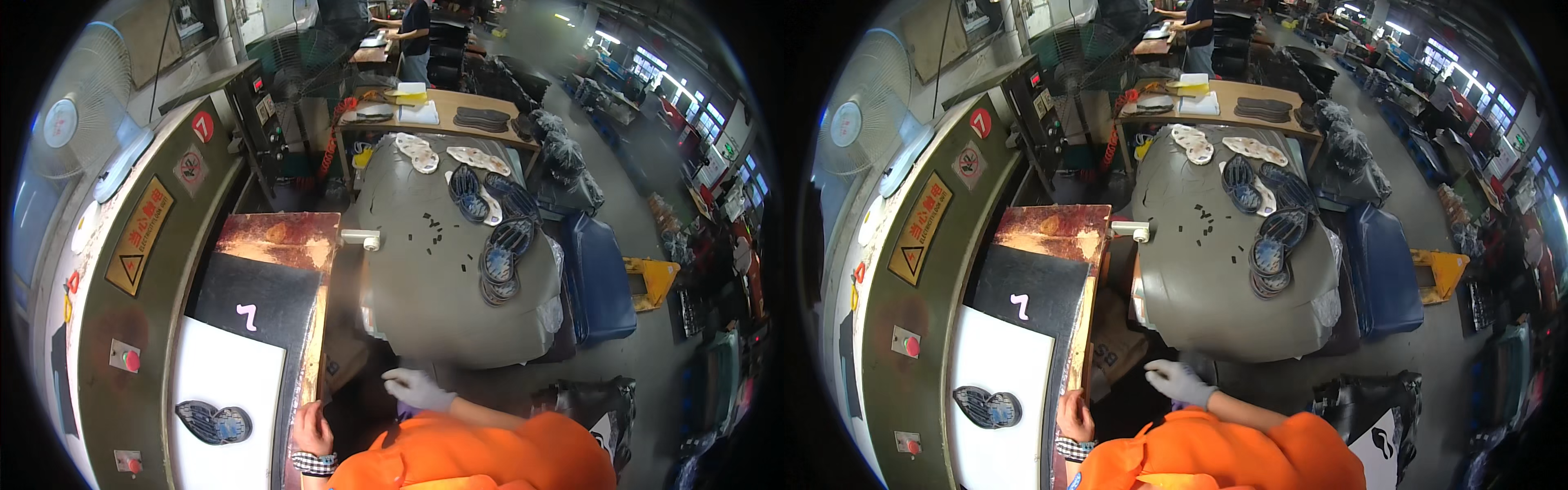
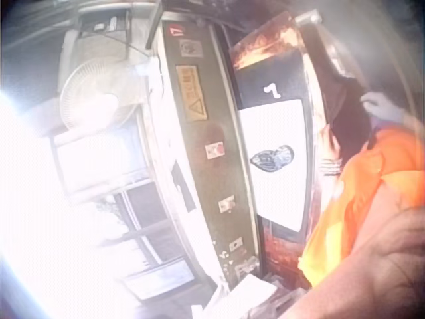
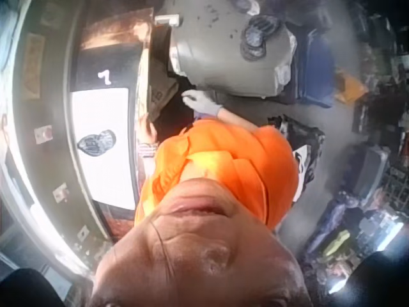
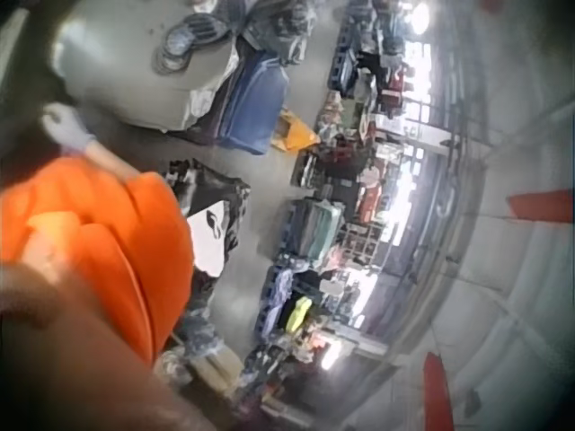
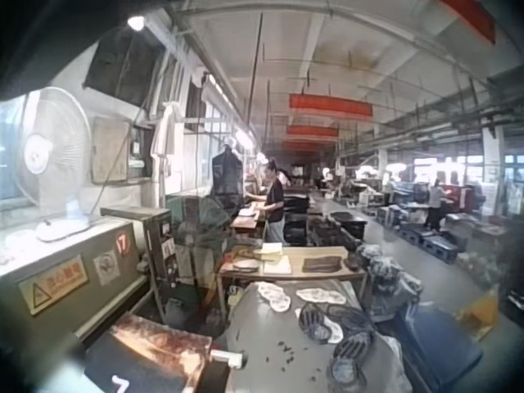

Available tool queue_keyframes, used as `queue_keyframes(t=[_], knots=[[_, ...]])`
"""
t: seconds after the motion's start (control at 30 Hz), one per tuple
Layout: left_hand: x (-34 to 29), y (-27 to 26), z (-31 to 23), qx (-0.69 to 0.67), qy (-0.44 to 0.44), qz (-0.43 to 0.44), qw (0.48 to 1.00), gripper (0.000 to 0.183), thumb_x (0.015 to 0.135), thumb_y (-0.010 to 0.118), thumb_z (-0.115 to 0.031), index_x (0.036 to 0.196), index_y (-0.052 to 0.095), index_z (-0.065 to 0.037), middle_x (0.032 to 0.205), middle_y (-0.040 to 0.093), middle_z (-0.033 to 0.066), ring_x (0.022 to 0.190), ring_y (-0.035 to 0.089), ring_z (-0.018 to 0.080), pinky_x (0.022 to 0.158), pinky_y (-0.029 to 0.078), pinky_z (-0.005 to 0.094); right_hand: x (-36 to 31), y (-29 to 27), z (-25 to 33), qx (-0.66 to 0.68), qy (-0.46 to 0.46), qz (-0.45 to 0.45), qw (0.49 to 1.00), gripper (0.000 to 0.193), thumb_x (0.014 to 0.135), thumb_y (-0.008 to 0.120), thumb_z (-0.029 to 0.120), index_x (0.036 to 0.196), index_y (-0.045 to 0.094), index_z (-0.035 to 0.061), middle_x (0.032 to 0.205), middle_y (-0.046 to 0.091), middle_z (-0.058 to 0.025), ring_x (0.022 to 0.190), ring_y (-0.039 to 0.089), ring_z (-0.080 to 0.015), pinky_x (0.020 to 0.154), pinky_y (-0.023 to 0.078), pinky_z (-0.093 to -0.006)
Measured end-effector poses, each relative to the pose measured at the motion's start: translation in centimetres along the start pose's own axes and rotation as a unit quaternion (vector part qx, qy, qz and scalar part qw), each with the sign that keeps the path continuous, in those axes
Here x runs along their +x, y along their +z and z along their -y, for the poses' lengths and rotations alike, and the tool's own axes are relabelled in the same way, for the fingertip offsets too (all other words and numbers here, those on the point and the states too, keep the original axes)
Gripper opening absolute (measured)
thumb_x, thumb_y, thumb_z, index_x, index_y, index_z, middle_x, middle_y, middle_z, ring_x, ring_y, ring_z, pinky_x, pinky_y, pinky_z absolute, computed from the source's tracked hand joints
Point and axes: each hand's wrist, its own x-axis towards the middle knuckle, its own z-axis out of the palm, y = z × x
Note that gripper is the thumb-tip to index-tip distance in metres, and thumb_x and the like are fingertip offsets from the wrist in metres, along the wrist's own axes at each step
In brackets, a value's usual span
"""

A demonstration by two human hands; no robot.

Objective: The person operates a hydraulic press to cut shapes from a blue plastic sheet. They place the sheet on the press bed, press a button to activate the machine, and then remove the cut pieces and excess material. The process is repeated multiple times.

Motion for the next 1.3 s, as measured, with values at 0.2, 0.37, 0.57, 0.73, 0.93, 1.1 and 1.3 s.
queue_keyframes(t=[0.2,0.37,0.57,0.73,0.93,1.1,1.3], knots=[[-0.8,-1.7,1.7,0.058,-0.06,-0.147,0.986,0.032,0.083,0.052,0.01,0.112,0.063,0.001,0.093,0.061,0.0181,0.077,0.06,0.0311,0.068,0.05,0.0354,6.6,1.8,4.5,-0.131,-0.205,0.119,0.963,0.034,0.094,0.062,0.028,0.118,0.065,0.0059,0.097,0.071,-0.0158,0.083,0.069,-0.0297,0.076,0.054,-0.0377],[2.5,-2.5,3.1,0.093,-0.103,-0.126,0.982,0.028,0.084,0.052,0.01,0.109,0.062,0.002,0.093,0.062,0.0204,0.079,0.062,0.0351,0.07,0.051,0.037,13.8,4.0,7.7,-0.157,-0.353,0.071,0.92,0.029,0.092,0.064,0.027,0.112,0.067,0.0058,0.096,0.07,-0.0143,0.088,0.068,-0.031,0.077,0.053,-0.0396],[4.2,-7.9,3.3,0.149,-0.17,-0.252,0.941,0.029,0.085,0.053,0.008,0.113,0.062,0.004,0.096,0.063,0.0206,0.084,0.062,0.0351,0.072,0.051,0.0395,15.2,10.0,9.1,-0.157,-0.445,0.198,0.859,0.034,0.083,0.067,0.019,0.114,0.063,0.0061,0.113,0.061,-0.0181,0.105,0.059,-0.037,0.09,0.05,-0.0437],[0.7,-15.8,7.3,0.16,-0.263,-0.458,0.834,0.038,0.089,0.057,0.004,0.127,0.059,0.0,0.108,0.067,0.0162,0.088,0.066,0.0231,0.078,0.053,0.0323,15.5,12.6,10.3,-0.247,-0.488,0.224,0.807,0.042,0.079,0.066,0.018,0.116,0.06,-0.0007,0.115,0.058,-0.0197,0.107,0.054,-0.0395,0.095,0.043,-0.0516],[-1.3,-25.0,12.3,0.249,-0.251,-0.605,0.714,0.045,0.089,0.06,0.0,0.133,0.054,-0.004,0.116,0.062,0.011,0.087,0.062,0.0155,0.074,0.052,0.0288,15.6,14.6,10.9,-0.292,-0.513,0.177,0.788,0.041,0.079,0.068,0.021,0.114,0.062,0.0012,0.126,0.052,-0.0219,0.118,0.047,-0.0434,0.1,0.038,-0.0562],[-4.0,-32.1,19.6,0.339,-0.262,-0.64,0.638,0.053,0.094,0.069,-0.017,0.142,0.05,-0.01,0.124,0.048,0.0119,0.076,0.056,0.0088,0.067,0.05,0.0247,14.8,15.5,10.7,-0.343,-0.458,0.175,0.801,0.055,0.079,0.072,0.031,0.124,0.059,0.0013,0.133,0.049,-0.0251,0.126,0.041,-0.0505,0.103,0.034,-0.0636],[-6.1,-34.5,23.8,0.426,-0.207,-0.632,0.613,0.041,0.086,0.078,-0.012,0.125,0.068,-0.01,0.111,0.053,0.0056,0.079,0.058,0.0097,0.066,0.05,0.0251,15.3,15.8,11.2,-0.328,-0.474,0.167,0.8,0.056,0.078,0.072,0.029,0.125,0.058,0.0005,0.133,0.049,-0.0254,0.125,0.042,-0.0505,0.103,0.035,-0.0625]])
